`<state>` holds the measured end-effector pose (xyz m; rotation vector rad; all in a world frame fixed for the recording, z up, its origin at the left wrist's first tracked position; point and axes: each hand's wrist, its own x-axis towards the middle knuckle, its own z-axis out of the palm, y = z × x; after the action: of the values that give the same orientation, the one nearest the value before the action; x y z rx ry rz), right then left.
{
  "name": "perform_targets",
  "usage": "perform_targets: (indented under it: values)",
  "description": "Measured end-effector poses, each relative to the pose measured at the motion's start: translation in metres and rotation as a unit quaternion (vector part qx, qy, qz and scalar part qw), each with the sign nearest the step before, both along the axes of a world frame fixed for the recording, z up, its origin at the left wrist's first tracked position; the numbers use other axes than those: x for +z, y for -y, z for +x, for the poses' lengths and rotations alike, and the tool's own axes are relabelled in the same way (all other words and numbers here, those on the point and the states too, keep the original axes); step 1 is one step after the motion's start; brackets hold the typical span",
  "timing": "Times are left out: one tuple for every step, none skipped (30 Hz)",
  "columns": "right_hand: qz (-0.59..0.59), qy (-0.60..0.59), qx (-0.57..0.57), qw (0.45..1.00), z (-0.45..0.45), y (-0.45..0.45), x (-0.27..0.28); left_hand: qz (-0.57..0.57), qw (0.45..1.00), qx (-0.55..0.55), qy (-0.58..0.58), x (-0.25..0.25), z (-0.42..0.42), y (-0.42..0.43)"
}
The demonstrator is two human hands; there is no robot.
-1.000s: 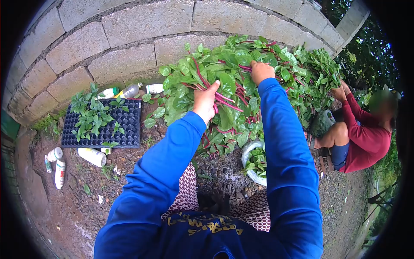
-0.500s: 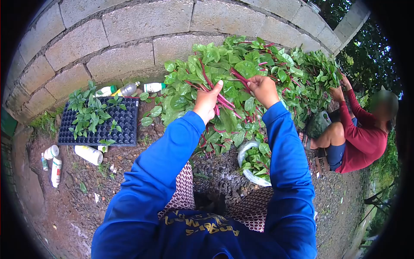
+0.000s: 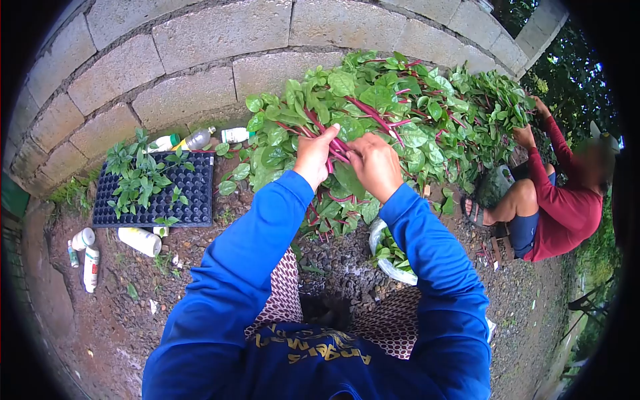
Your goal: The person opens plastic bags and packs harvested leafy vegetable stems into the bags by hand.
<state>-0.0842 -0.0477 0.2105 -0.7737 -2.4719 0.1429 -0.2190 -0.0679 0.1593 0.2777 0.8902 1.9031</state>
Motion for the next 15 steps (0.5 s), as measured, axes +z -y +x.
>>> perform_targets:
  values:
    - [-0.029,0.007,0.012,0.999,0.003,-0.004,-0.002,-0.002,1.000,0.009,-0.018,-0.007,-0.001,-0.002]
    - [-0.056,0.012,0.025,0.998,0.006,-0.010,-0.001,-0.003,0.999,0.018,-0.037,-0.015,-0.002,-0.006]
    - [-0.096,0.035,0.013,0.995,0.008,-0.017,0.006,0.000,0.997,0.047,-0.054,-0.022,-0.001,-0.012]
    - [-0.088,-0.004,0.009,0.996,0.010,-0.025,0.010,-0.009,0.995,0.061,-0.072,-0.033,-0.002,-0.018]
    - [-0.080,-0.039,-0.005,0.996,0.012,-0.030,0.021,0.015,0.994,0.073,-0.079,-0.024,0.001,-0.013]
    - [-0.071,-0.074,-0.020,0.994,0.013,-0.035,0.034,0.040,0.992,0.082,-0.086,-0.015,0.006,-0.006]
    - [-0.066,-0.116,-0.017,0.991,0.013,-0.039,0.047,0.039,0.988,0.086,-0.122,-0.011,0.008,-0.003]
    - [-0.061,-0.159,-0.015,0.985,0.012,-0.045,0.059,0.039,0.983,0.090,-0.158,-0.008,0.008,0.000]
    - [-0.030,-0.174,0.002,0.984,0.010,-0.053,0.070,0.039,0.976,0.093,-0.193,-0.005,0.008,0.002]
    - [-0.003,-0.180,0.015,0.984,0.007,-0.060,0.079,0.048,0.973,0.089,-0.209,-0.005,0.008,0.002]
    - [-0.002,-0.183,0.028,0.983,0.001,-0.063,0.089,0.057,0.969,0.085,-0.225,-0.007,0.008,0.002]
    - [-0.003,-0.186,0.041,0.982,-0.006,-0.065,0.096,0.064,0.965,0.081,-0.241,-0.009,0.009,0.002]
    - [0.001,-0.149,0.041,0.988,-0.012,-0.070,0.099,0.054,0.953,0.097,-0.281,-0.005,0.010,0.004]
    - [0.004,-0.111,0.041,0.993,-0.020,-0.074,0.101,0.066,0.952,0.095,-0.284,-0.002,0.011,0.006]
    - [-0.019,-0.103,0.057,0.993,-0.029,-0.077,0.100,0.078,0.950,0.094,-0.287,0.000,0.012,0.007]
